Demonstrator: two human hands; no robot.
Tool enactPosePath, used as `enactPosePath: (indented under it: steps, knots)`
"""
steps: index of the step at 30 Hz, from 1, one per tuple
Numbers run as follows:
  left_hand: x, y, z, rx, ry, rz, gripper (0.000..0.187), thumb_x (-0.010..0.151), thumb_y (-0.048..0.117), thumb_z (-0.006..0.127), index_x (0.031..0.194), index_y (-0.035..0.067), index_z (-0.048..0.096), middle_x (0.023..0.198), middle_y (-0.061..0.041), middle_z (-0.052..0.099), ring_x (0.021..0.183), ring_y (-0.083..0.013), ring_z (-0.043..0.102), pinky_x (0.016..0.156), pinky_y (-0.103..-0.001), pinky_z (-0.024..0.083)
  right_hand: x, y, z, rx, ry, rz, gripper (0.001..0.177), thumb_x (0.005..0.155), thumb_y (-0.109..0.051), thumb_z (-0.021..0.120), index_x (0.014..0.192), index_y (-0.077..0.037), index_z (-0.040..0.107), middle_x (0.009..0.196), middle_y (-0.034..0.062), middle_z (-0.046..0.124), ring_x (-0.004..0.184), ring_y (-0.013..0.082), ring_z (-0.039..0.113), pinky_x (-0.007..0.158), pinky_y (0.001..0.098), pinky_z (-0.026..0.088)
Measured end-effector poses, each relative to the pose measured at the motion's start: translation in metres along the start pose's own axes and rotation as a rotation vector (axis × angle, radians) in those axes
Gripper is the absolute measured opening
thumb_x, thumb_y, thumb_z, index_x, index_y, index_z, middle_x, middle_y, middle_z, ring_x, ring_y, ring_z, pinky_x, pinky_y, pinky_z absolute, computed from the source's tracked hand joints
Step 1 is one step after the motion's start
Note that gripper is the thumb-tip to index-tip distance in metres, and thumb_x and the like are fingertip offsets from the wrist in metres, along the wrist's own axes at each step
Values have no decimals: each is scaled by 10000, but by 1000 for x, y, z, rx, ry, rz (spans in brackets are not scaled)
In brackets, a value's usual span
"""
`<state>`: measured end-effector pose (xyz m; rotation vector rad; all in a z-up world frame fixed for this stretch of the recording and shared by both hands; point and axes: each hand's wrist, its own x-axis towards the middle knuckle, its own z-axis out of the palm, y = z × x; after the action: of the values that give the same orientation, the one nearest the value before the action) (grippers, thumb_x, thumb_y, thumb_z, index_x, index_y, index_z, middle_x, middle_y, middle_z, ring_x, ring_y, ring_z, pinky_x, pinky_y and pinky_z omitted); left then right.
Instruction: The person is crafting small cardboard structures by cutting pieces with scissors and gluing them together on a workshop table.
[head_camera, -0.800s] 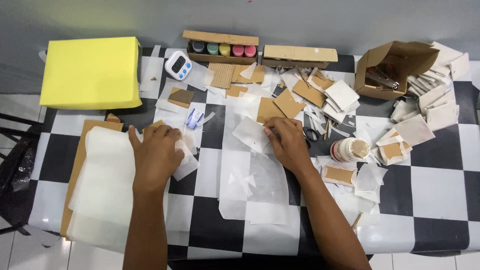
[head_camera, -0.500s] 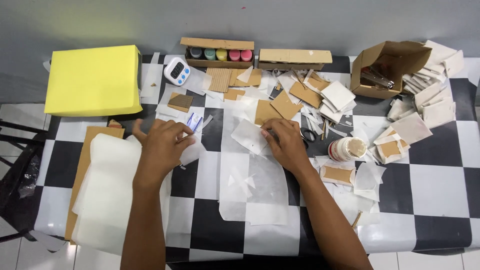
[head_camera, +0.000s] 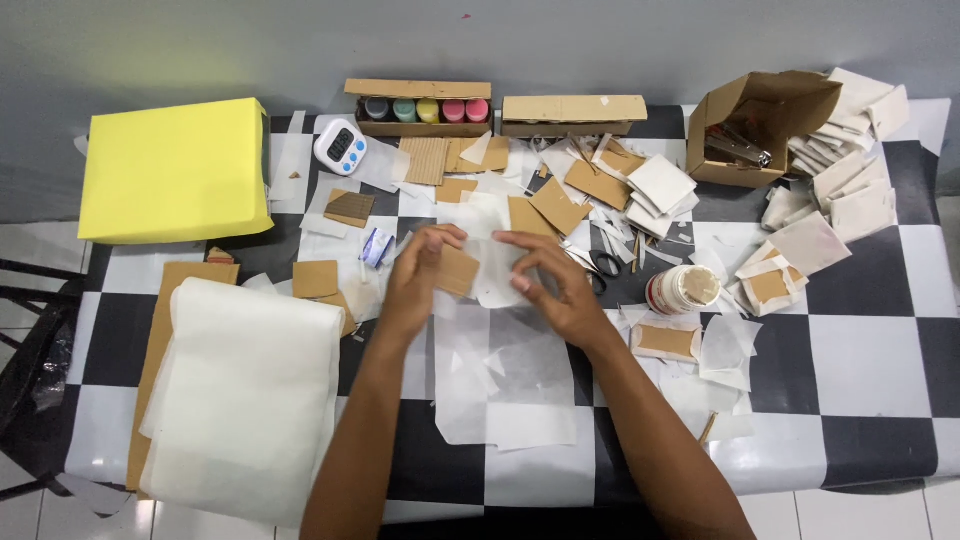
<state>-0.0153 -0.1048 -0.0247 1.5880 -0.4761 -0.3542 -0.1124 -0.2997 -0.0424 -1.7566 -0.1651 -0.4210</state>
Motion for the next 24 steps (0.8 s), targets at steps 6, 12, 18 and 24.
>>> enactPosePath:
  steps: [6, 12, 18, 24]
  knots:
    - [-13, 2, 23, 141, 130, -42, 407, 1088, 458, 405, 1050, 121, 630, 950, -85, 636, 952, -220, 592, 929, -397, 460, -2, 10, 28, 480, 118, 64, 157, 1014, -222, 572, 960, -77, 548, 1425, 276, 586, 1309, 362, 563, 1063, 489, 398]
    - [-23, -9, 24, 104, 224, -99, 388, 1098, 435, 358, 1054, 132, 595, 957, -90, 670, 940, -213, 598, 916, -405, 472, -4, 16, 22, 982, 1, 115, 133, 945, -236, 649, 960, -127, 573, 1549, 257, 474, 1482, 399, 390, 1145, 494, 361]
    - [-32, -1, 28, 97, 180, -36, 374, 1085, 464, 392, 1097, 142, 581, 942, -71, 644, 945, -176, 597, 899, -381, 486, -8, 28, 26, 181, -90, 242, 134, 919, -155, 748, 966, -30, 735, 985, 140, 730, 1018, 275, 687, 958, 427, 486]
    - [-48, 20, -25, 864, 292, 17, 402, 987, 386, 670, 1264, 101, 607, 1239, -179, 637, 1184, -381, 600, 1026, -606, 418, -8, 25, 24, 123, -28, 393, 155, 956, -201, 723, 1031, -66, 740, 902, 93, 753, 922, 176, 662, 905, 392, 512]
